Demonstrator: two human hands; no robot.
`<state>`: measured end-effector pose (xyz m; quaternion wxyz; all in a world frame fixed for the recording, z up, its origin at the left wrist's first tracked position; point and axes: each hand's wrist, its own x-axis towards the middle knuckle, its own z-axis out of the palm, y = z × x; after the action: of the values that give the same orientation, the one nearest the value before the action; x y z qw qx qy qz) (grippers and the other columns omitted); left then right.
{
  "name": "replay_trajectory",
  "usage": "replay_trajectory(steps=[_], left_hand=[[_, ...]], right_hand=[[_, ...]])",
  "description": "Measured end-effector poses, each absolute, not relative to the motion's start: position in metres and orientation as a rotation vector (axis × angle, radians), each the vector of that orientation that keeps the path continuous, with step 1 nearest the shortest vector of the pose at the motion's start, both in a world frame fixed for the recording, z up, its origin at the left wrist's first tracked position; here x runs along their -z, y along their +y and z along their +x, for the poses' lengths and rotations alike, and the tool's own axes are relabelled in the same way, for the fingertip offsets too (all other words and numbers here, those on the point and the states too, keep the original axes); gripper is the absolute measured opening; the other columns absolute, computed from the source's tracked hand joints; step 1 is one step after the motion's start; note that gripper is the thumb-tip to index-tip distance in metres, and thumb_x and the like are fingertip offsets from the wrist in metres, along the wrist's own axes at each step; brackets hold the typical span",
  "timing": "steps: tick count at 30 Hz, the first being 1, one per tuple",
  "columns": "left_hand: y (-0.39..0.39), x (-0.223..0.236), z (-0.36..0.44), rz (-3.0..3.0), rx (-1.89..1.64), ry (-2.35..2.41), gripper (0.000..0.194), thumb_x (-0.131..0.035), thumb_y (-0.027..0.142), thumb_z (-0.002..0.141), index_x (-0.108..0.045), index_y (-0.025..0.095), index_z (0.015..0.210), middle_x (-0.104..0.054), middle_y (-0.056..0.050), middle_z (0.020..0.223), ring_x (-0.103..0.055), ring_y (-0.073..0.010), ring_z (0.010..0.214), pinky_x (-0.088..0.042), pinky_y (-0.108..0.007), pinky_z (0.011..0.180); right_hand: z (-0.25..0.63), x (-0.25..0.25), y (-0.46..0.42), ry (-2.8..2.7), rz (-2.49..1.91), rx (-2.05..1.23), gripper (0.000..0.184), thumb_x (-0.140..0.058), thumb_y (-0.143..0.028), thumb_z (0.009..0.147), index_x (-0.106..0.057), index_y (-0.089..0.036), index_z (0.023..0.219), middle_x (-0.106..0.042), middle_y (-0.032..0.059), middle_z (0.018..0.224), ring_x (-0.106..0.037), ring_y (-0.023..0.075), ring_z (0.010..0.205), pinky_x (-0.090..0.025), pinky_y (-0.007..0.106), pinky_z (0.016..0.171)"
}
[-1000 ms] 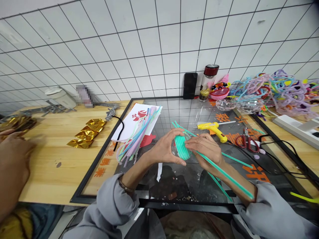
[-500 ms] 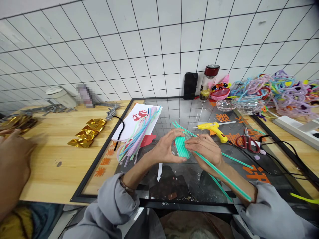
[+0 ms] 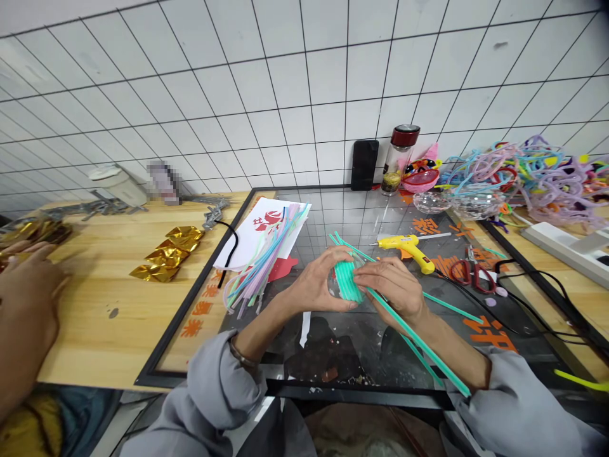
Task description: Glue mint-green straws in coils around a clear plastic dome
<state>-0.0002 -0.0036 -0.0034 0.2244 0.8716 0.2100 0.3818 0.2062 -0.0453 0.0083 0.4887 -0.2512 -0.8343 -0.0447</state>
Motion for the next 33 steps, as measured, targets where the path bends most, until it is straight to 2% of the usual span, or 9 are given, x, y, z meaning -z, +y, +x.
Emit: replay_trajectory(steps=[9, 14, 20, 26, 33], left_hand=[[-0.0026, 0.0046, -0.0004, 2.359, -1.029, 0.588, 0.072, -0.084, 0.038, 0.064, -0.045, 0.023, 0.123, -0.056, -0.015, 0.127, -0.055, -0.0327, 0.124, -0.045, -0.052, 0.104], [-0.0028, 0.0045, -0.0005, 2.283, -1.009, 0.643, 0.072, -0.085, 0.035, 0.062, -0.048, 0.023, 0.122, -0.055, -0.015, 0.129, -0.054, -0.0332, 0.124, -0.043, -0.052, 0.106], [-0.004, 0.0021, 0.0003, 1.974, -0.964, 0.756, 0.072, -0.087, 0.035, 0.057, -0.049, 0.023, 0.117, -0.055, -0.011, 0.129, -0.054, -0.0308, 0.122, -0.039, -0.048, 0.109], [-0.0005, 0.0054, -0.0022, 1.554, -1.016, 0.642, 0.073, -0.088, 0.044, 0.055, -0.049, 0.022, 0.113, -0.056, -0.008, 0.125, -0.057, -0.0276, 0.113, -0.046, -0.039, 0.095], [-0.0035, 0.001, 0.0007, 1.233, -1.008, 0.496, 0.078, -0.087, 0.051, 0.052, -0.047, 0.025, 0.113, -0.06, -0.009, 0.126, -0.061, -0.0298, 0.112, -0.046, -0.044, 0.098]], right_hand=[[0.2083, -0.0055, -0.045, -2.04, -0.628, 0.087, 0.019, -0.059, -0.011, 0.089, -0.065, -0.02, 0.105, -0.077, 0.008, 0.097, -0.072, 0.0192, 0.09, -0.051, 0.036, 0.081], [0.2087, -0.0083, -0.0461, -2.058, -0.631, 0.054, 0.024, -0.059, -0.008, 0.087, -0.063, -0.017, 0.11, -0.075, 0.0112, 0.1, -0.071, 0.0205, 0.094, -0.052, 0.037, 0.083], [0.2087, -0.0119, -0.0473, -2.004, -0.725, -0.044, 0.038, -0.062, -0.017, 0.089, -0.058, -0.022, 0.126, -0.072, 0.0112, 0.112, -0.068, 0.0238, 0.105, -0.054, 0.041, 0.087], [0.2102, -0.0129, -0.0475, -1.845, -0.858, -0.18, 0.036, -0.065, -0.024, 0.088, -0.059, -0.024, 0.124, -0.068, 0.0097, 0.112, -0.064, 0.0243, 0.105, -0.054, 0.043, 0.09], [0.2124, -0.0093, -0.0444, -1.703, -0.925, -0.411, 0.043, -0.065, -0.036, 0.089, -0.056, -0.024, 0.129, -0.062, 0.009, 0.113, -0.062, 0.0211, 0.098, -0.055, 0.038, 0.084]])
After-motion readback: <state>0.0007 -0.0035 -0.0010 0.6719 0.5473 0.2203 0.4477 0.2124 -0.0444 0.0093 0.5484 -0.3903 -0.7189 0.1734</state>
